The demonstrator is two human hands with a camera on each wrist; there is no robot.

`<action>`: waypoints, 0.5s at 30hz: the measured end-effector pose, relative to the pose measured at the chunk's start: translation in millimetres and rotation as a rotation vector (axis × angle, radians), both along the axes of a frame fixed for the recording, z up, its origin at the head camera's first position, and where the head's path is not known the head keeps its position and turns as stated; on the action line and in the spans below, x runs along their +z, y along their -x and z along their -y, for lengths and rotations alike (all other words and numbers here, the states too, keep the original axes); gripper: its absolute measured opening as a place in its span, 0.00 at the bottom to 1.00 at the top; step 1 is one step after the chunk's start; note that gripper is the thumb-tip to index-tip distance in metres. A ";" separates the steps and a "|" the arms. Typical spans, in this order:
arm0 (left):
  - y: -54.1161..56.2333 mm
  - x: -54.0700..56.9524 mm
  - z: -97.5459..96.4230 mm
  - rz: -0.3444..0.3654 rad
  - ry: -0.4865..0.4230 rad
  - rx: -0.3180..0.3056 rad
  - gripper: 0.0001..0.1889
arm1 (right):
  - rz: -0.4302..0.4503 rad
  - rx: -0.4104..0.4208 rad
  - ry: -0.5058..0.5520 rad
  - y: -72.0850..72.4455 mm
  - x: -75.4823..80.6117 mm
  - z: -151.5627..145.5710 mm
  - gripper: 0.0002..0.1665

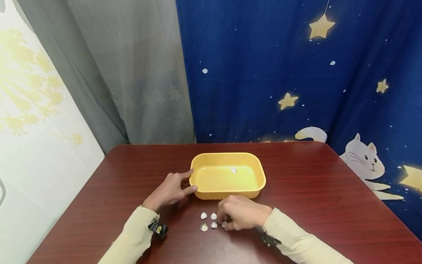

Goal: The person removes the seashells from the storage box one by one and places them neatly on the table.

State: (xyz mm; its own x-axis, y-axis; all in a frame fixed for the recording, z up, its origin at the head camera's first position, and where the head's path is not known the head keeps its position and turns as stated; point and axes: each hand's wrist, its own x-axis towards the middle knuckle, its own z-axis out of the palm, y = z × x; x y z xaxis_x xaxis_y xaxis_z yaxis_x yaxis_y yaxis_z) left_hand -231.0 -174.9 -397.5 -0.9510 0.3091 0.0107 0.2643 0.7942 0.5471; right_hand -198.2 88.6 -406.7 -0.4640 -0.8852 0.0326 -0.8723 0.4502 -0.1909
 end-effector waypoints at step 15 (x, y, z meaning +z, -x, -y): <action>-1.4 1.4 -1.7 0.007 -0.005 0.009 0.37 | 0.000 -0.021 0.102 31.0 52.4 -6.3 0.06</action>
State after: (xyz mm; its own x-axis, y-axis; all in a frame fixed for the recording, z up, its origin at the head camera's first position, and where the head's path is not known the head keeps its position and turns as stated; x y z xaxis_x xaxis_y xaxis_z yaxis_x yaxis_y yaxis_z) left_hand -229.6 -173.2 -396.1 -0.9537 0.3007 0.0058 0.2536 0.7936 0.5530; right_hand -229.2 94.9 -354.2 -0.4825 -0.8674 0.1220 -0.8629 0.4467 -0.2365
